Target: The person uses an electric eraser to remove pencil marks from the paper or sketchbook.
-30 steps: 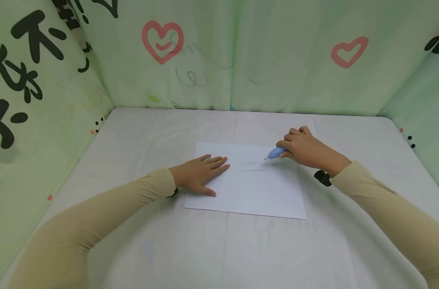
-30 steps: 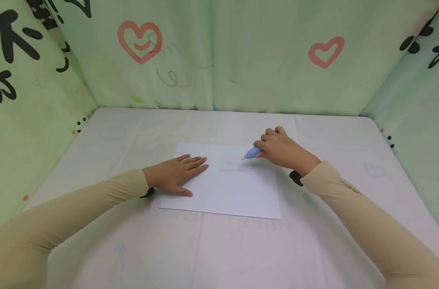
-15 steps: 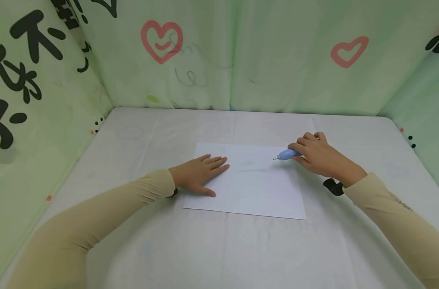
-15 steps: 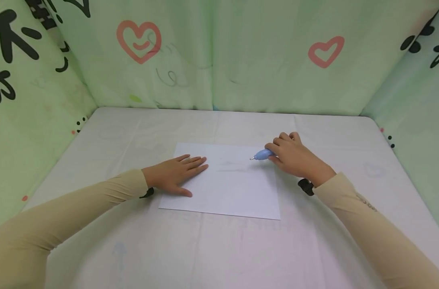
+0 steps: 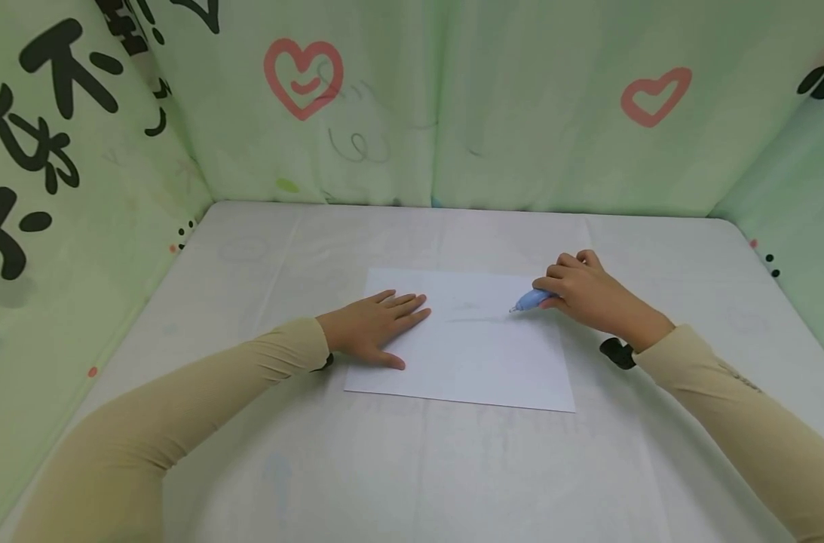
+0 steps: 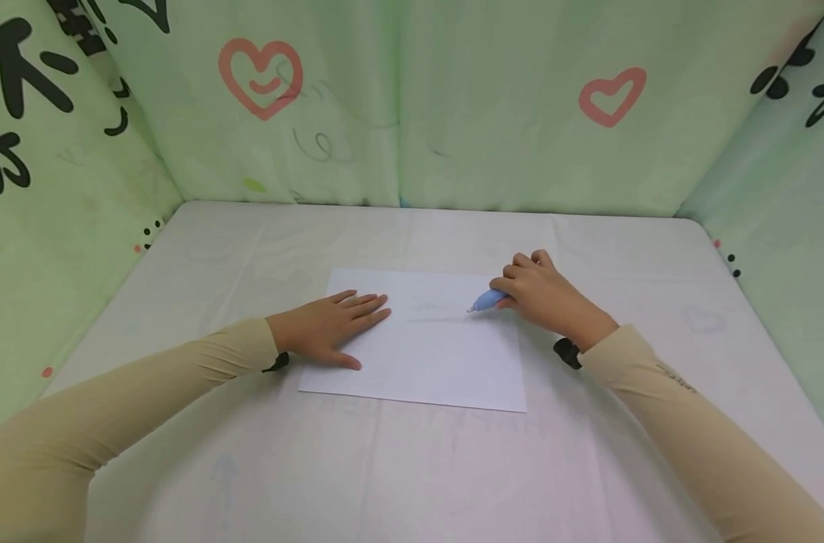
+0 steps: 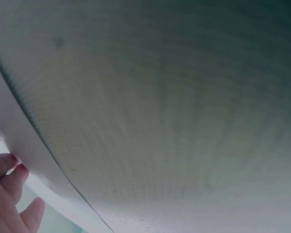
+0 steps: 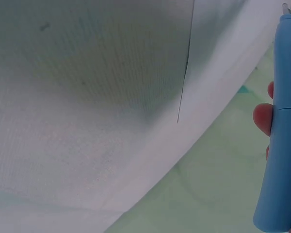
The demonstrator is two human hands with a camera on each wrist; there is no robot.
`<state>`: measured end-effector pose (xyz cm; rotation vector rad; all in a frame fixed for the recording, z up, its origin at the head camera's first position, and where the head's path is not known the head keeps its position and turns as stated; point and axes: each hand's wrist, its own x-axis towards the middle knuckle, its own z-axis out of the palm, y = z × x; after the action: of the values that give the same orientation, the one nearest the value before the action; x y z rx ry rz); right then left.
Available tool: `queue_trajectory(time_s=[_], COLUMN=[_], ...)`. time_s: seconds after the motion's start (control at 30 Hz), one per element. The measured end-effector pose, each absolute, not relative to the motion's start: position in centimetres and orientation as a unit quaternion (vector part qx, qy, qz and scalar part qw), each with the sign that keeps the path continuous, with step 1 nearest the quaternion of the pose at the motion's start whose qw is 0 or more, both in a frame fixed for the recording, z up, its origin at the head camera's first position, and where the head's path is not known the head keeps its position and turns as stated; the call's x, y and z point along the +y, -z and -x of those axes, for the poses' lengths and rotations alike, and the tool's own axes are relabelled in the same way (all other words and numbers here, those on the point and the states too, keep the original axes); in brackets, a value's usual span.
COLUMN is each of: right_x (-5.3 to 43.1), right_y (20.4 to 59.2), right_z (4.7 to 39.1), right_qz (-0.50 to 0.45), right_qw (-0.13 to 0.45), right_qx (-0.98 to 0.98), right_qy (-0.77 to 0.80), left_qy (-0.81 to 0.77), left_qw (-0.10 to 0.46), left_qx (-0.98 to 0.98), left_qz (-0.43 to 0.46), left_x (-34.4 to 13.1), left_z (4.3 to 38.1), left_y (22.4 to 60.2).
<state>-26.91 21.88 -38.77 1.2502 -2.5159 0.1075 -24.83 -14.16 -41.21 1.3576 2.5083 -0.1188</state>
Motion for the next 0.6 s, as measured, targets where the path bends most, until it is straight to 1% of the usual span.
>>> queue_trajectory(time_s=[0.17,0.6], right_x=[21.7,20.8], right_y=[39.5,40.3], right_z=[27.4,27.9], right_qz=[-0.458,-0.483], right_qw=[0.184,0.208], right_qx=[-0.869,-0.85], right_qy=[-0.037,-0.031], left_qy=[0.045,0.051], left_qw=[0.145,0.144], left_qx=[0.871,0.871], left_qz=[-0.467,-0.466], left_x=[-14.2,-14.2], left_z=[24.9,25.0], left_y=[41.3,41.4])
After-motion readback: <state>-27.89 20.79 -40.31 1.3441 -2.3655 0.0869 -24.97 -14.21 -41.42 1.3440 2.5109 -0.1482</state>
